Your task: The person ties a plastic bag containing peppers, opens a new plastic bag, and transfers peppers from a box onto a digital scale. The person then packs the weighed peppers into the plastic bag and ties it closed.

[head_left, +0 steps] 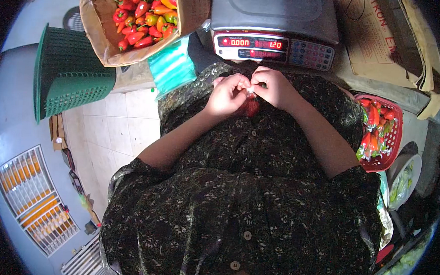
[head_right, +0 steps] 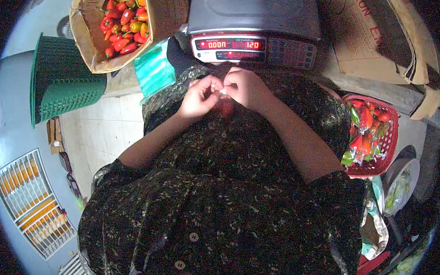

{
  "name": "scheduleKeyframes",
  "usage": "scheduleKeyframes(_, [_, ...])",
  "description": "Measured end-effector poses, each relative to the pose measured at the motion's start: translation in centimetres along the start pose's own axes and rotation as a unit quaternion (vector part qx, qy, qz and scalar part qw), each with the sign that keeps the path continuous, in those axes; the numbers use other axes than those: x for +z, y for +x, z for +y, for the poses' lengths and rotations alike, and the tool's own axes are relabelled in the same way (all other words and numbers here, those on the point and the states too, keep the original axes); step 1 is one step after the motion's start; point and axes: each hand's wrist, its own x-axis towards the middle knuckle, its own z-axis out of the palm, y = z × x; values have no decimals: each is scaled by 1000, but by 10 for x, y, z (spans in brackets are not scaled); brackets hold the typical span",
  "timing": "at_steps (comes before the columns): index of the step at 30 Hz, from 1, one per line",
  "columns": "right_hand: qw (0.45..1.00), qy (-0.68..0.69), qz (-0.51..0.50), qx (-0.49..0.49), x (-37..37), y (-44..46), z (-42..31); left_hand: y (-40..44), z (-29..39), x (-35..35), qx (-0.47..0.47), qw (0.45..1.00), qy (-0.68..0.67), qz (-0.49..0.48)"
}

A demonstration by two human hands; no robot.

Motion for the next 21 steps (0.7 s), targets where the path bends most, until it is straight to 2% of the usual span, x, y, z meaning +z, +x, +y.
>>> scheduleKeyframes(4, [1000,-5,-10,12,-2,0,-2,2,7,-4,-1,999,35,-16])
scheduleKeyframes(10, [1000,-7,-7,-5,-2,0,1,1,-1,0,-35,999,-10,-23])
scheduleKeyframes(16, [1000,-2,-9,-7,1,-2,3,-1,-1,-1,-14,999,41,-21])
scheduleKeyframes(19, [1000,-3,-6,-14,1,-1,5,-1,2,0,-49,999,7,-22])
scheduleKeyframes(21, [1000,-3,-3,-10,1,-1,4,-2,-2,1,-33,999,18,-24])
